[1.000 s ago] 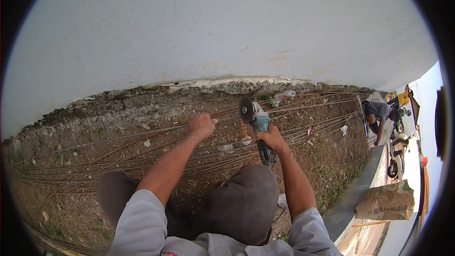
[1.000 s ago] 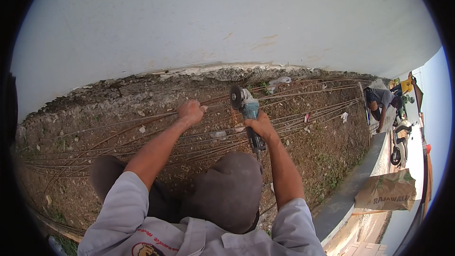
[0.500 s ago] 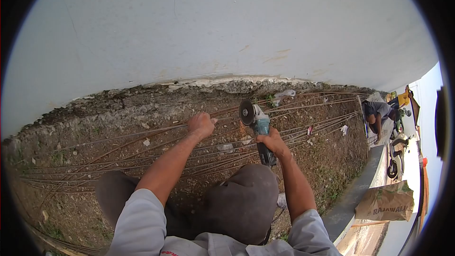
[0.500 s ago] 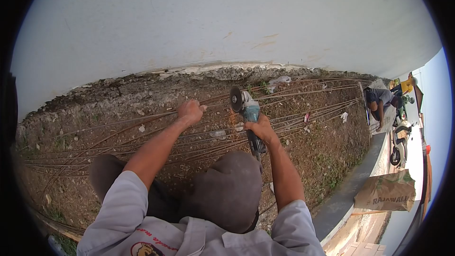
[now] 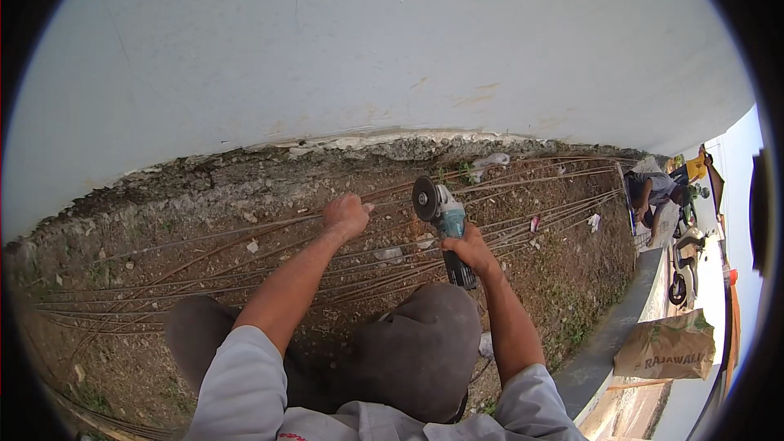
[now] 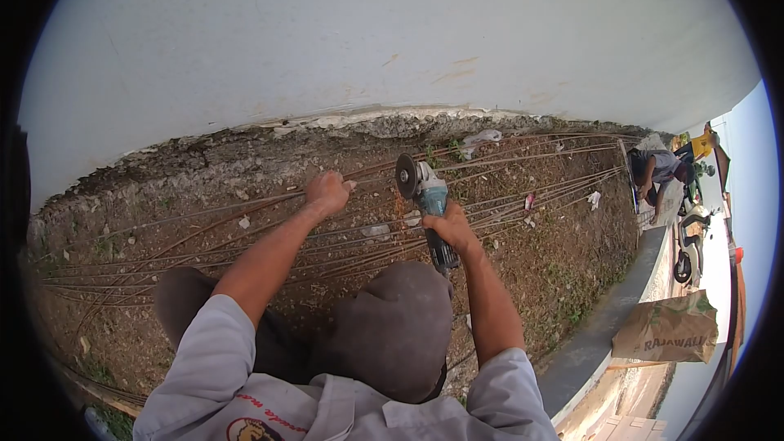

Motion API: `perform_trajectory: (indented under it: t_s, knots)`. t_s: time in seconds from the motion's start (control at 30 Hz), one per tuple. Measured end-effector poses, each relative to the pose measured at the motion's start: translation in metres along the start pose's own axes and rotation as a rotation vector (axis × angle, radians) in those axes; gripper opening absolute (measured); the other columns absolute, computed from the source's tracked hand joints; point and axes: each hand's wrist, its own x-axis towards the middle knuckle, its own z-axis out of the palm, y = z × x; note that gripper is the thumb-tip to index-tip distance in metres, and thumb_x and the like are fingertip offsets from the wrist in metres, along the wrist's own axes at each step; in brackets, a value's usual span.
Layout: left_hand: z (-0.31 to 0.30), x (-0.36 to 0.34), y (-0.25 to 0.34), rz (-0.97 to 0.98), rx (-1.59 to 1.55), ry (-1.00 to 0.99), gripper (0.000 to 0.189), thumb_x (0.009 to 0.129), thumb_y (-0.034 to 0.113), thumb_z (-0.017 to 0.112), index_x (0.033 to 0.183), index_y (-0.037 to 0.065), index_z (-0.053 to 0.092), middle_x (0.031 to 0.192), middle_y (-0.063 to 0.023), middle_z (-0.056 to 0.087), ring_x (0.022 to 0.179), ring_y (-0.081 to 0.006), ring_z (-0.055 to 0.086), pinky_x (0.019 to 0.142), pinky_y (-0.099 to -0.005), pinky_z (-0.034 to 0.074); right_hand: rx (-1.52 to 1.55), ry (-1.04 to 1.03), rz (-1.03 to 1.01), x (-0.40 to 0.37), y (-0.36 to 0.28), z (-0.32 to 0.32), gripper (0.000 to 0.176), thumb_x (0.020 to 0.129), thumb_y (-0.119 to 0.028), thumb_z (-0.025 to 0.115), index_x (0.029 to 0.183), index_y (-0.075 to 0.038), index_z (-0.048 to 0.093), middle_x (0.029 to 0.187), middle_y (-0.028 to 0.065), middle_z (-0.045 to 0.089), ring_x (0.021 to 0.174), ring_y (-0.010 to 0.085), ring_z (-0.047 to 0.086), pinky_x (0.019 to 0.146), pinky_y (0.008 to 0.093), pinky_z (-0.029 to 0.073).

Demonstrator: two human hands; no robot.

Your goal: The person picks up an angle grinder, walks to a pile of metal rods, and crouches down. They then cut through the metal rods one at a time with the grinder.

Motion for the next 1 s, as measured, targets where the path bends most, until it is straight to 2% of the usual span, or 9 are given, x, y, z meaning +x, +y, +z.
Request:
perform_trajectory:
  t_s: [0.13, 0.2, 0.3, 0.73, 0.8, 0.87, 0.93, 1.0]
  knots:
    - [-0.001, 0.0, 0.001, -0.011, 0.002, -0.018, 0.045, 0.093, 0.042, 0.061, 0.091, -0.002, 0.07, 0.093, -0.0195, 0.069, 0.093, -0.036, 0.067, 0.081, -0.0495, 0.051, 0.07, -0.028, 0.038, 0.001, -0.004, 0.0, 0.049, 0.064, -0.025, 0.072, 0.1, 0.006, 0.061, 0.087, 0.0156, 0.066, 0.079, 0.026, 0.063, 0.073, 0.037, 0.05]
    - [-0.001, 0.0, 0.002, -0.007, 0.007, -0.011, 0.045, 0.093, 0.042, 0.061, 0.09, -0.002, 0.07, 0.092, -0.0194, 0.069, 0.093, -0.0359, 0.067, 0.081, -0.0496, 0.051, 0.033, -0.034, -0.016, 0.015, 0.011, 0.003, 0.046, 0.065, -0.023, 0.072, 0.099, 0.006, 0.06, 0.082, 0.0122, 0.064, 0.074, 0.0207, 0.06, 0.067, 0.0343, 0.049]
    - [-0.003, -0.002, 0.002, -0.009, 0.008, -0.006, 0.045, 0.093, 0.042, 0.061, 0.089, -0.001, 0.07, 0.092, -0.0192, 0.069, 0.092, -0.0357, 0.067, 0.081, -0.0497, 0.051, 0.048, -0.019, -0.036, 0.025, 0.018, 0.005, 0.041, 0.066, -0.02, 0.071, 0.097, 0.005, 0.06, 0.078, 0.0101, 0.064, 0.069, 0.0188, 0.059, 0.065, 0.0332, 0.049]
    - [-0.002, -0.003, 0.003, 0.001, 0.024, -0.007, 0.045, 0.094, 0.043, 0.059, 0.091, 0.0, 0.071, 0.092, -0.0167, 0.069, 0.091, -0.0333, 0.067, 0.08, -0.0489, 0.052, 0.046, -0.043, -0.002, 0.016, 0.019, 0.003, 0.044, 0.066, -0.02, 0.072, 0.099, 0.006, 0.059, 0.083, 0.0117, 0.064, 0.074, 0.0206, 0.059, 0.069, 0.0346, 0.049]
    - [-0.004, -0.003, 0.004, -0.008, 0.024, -0.022, 0.045, 0.094, 0.043, 0.059, 0.092, -0.001, 0.071, 0.093, -0.0167, 0.069, 0.092, -0.0333, 0.067, 0.08, -0.0489, 0.052, 0.002, 0.053, -0.046, 0.02, 0.028, 0.007, 0.045, 0.066, -0.021, 0.073, 0.099, 0.006, 0.059, 0.083, 0.0117, 0.064, 0.073, 0.0208, 0.059, 0.069, 0.0346, 0.048]
    - [-0.007, -0.005, 0.006, -0.018, 0.023, -0.038, 0.045, 0.094, 0.043, 0.059, 0.092, -0.001, 0.071, 0.093, -0.0167, 0.069, 0.092, -0.0334, 0.067, 0.08, -0.0488, 0.052, 0.016, 0.012, -0.038, 0.018, 0.027, 0.005, 0.045, 0.066, -0.021, 0.073, 0.099, 0.006, 0.059, 0.083, 0.0119, 0.064, 0.074, 0.021, 0.059, 0.069, 0.0348, 0.048]
    - [-0.008, -0.006, 0.006, -0.042, 0.017, -0.05, 0.045, 0.094, 0.044, 0.057, 0.092, 0.001, 0.07, 0.1, -0.0187, 0.068, 0.098, -0.0362, 0.065, 0.087, -0.0488, 0.05, 0.031, -0.027, -0.032, 0.014, 0.02, 0.002, 0.045, 0.066, -0.021, 0.073, 0.098, 0.006, 0.059, 0.083, 0.0121, 0.064, 0.074, 0.0213, 0.058, 0.069, 0.0349, 0.048]
    - [-0.007, -0.005, 0.006, -0.04, 0.018, -0.046, 0.045, 0.094, 0.044, 0.057, 0.093, 0.001, 0.07, 0.1, -0.0187, 0.069, 0.099, -0.0361, 0.065, 0.087, -0.0487, 0.05, 0.02, -0.032, -0.019, 0.012, 0.016, 0.001, 0.045, 0.065, -0.022, 0.073, 0.098, 0.006, 0.06, 0.082, 0.0119, 0.064, 0.074, 0.021, 0.058, 0.068, 0.035, 0.048]
